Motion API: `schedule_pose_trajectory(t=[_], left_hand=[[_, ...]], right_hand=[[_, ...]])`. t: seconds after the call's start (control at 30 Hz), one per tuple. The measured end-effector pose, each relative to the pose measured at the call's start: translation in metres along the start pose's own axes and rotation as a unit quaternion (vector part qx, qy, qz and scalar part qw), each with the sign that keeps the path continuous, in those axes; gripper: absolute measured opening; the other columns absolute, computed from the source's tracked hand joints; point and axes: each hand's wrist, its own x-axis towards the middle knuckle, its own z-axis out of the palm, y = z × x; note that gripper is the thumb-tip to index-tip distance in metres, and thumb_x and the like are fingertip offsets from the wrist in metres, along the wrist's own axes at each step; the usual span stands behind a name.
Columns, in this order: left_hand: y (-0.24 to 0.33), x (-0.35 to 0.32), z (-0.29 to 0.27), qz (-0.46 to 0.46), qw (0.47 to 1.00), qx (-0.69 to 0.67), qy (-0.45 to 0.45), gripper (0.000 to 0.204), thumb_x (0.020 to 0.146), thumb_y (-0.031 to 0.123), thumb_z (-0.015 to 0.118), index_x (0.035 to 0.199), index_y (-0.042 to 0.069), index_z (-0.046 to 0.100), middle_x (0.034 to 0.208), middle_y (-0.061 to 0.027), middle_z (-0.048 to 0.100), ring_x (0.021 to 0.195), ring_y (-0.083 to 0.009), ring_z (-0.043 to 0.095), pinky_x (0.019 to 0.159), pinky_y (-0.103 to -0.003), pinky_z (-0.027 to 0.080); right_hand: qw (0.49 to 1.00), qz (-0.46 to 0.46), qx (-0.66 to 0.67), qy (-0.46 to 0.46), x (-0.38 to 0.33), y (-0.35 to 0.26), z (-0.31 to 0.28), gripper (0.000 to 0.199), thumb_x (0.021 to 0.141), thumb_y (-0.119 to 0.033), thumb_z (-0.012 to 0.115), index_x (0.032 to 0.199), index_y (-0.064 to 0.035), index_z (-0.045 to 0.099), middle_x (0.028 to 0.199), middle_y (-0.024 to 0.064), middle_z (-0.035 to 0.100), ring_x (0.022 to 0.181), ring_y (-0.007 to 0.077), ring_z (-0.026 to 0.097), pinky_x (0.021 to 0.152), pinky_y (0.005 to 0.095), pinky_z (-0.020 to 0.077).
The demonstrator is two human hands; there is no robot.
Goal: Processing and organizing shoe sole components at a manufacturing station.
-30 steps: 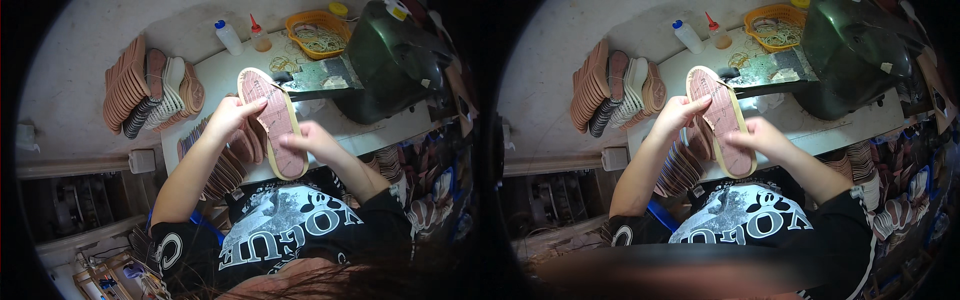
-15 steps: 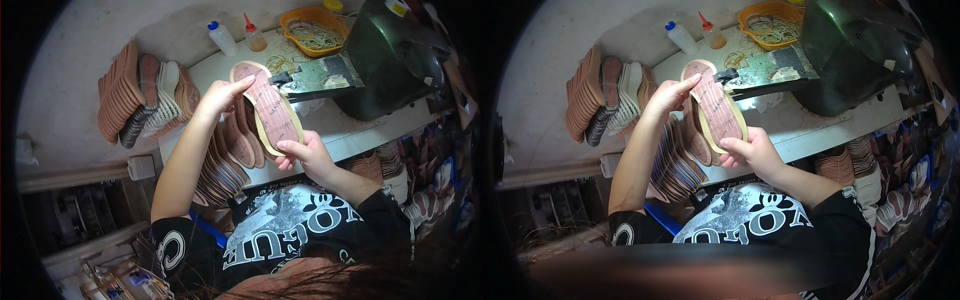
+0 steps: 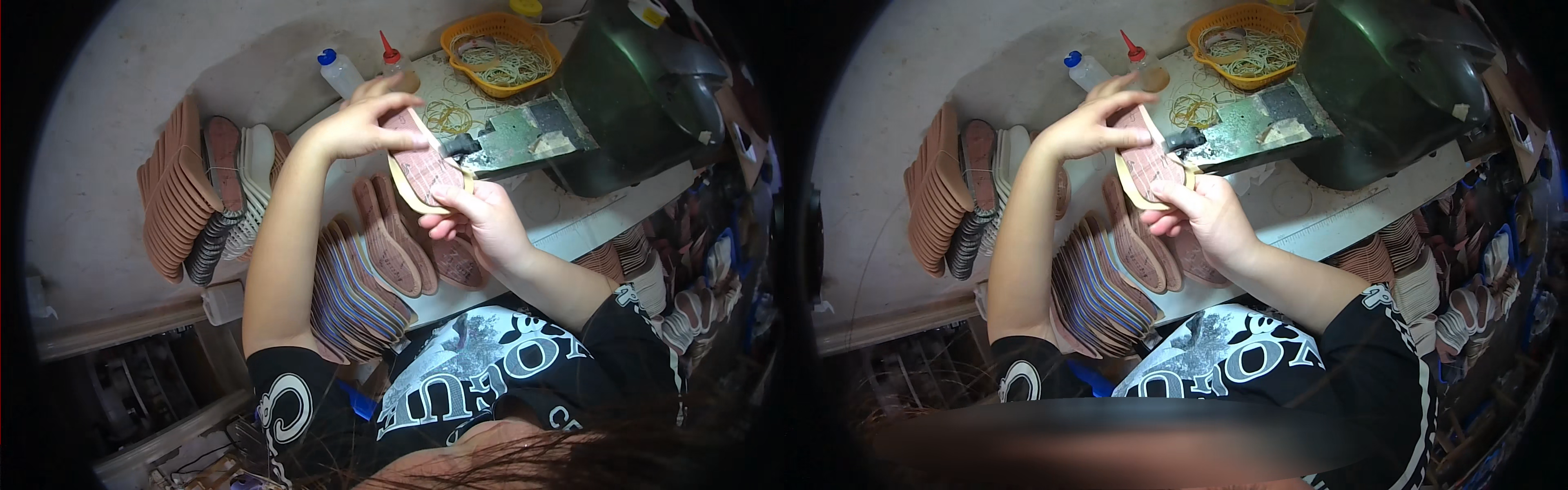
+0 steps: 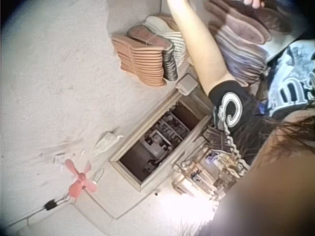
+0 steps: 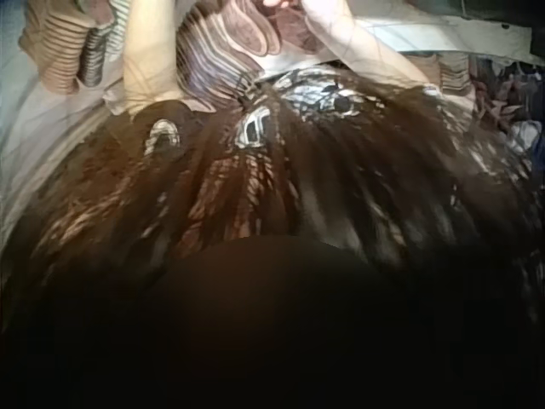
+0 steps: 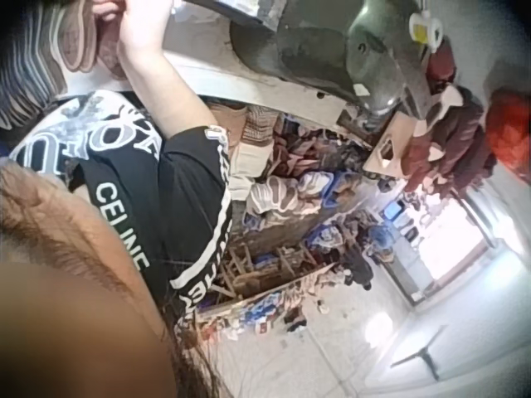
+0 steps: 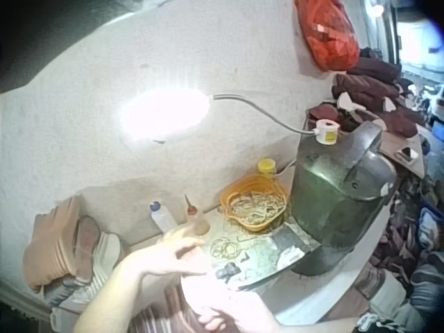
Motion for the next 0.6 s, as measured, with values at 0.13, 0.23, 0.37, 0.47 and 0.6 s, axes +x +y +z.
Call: schedule_pose_trajectory(t=[0.13, 0.23, 0.37, 0.47, 0.6], left_hand=[[0.021, 0.015, -0.011, 0.022, 0.981, -0.067, -0.180, 0.045, 0.076, 0.038, 0.075, 0.108, 0.010, 0.061, 0.124, -0.0144, 0.048, 0.116, -0.0246, 0.044, 0.095, -0.038, 0.040], [0.019, 0.016, -0.007, -0.028, 0.940, -0.224, -0.256, 0.034, 0.074, 0.028, 0.079, 0.086, 0.004, 0.059, 0.078, 0.0013, 0.056, 0.071, -0.0068, 0.052, 0.062, -0.025, 0.047], [0.026, 0.014, -0.014, -0.038, 0.957, -0.133, -0.254, 0.034, 0.075, 0.031, 0.078, 0.085, 0.005, 0.059, 0.070, 0.0022, 0.056, 0.070, -0.0073, 0.053, 0.062, -0.026, 0.046], [0.033, 0.008, -0.016, -0.045, 0.965, -0.107, -0.234, 0.036, 0.075, 0.034, 0.078, 0.084, 0.004, 0.059, 0.070, 0.0008, 0.057, 0.069, -0.0077, 0.053, 0.060, -0.026, 0.045], [0.042, 0.003, -0.018, -0.066, 0.966, -0.109, -0.225, 0.037, 0.076, 0.036, 0.076, 0.084, 0.003, 0.060, 0.070, -0.0009, 0.058, 0.068, -0.0088, 0.054, 0.060, -0.027, 0.045]], right_hand=[[0.999, 0.012, -0.017, 0.028, 0.001, -0.006, 0.008, 0.034, 0.090, -0.030, 0.059, 0.106, 0.0001, 0.063, 0.083, 0.0101, 0.069, 0.068, 0.0112, 0.066, 0.063, 0.0204, 0.0506], [0.999, 0.018, -0.017, 0.038, 0.001, -0.008, 0.012, 0.037, 0.092, -0.033, 0.058, 0.106, 0.0007, 0.063, 0.087, 0.0113, 0.069, 0.071, 0.0121, 0.067, 0.065, 0.0203, 0.0516], [0.997, 0.038, -0.042, 0.051, 0.001, -0.010, 0.012, 0.042, 0.093, -0.037, 0.057, 0.108, 0.0012, 0.062, 0.089, 0.0115, 0.069, 0.071, 0.0118, 0.067, 0.065, 0.0204, 0.0517], [0.996, 0.048, -0.049, 0.053, 0.002, -0.012, 0.009, 0.043, 0.093, -0.039, 0.056, 0.109, 0.0012, 0.061, 0.089, 0.0112, 0.069, 0.071, 0.0118, 0.067, 0.065, 0.0205, 0.0520], [0.996, 0.066, -0.041, 0.048, 0.001, -0.016, 0.006, 0.041, 0.094, -0.036, 0.056, 0.110, 0.0015, 0.061, 0.091, 0.0114, 0.069, 0.075, 0.0124, 0.068, 0.069, 0.0210, 0.0528]])
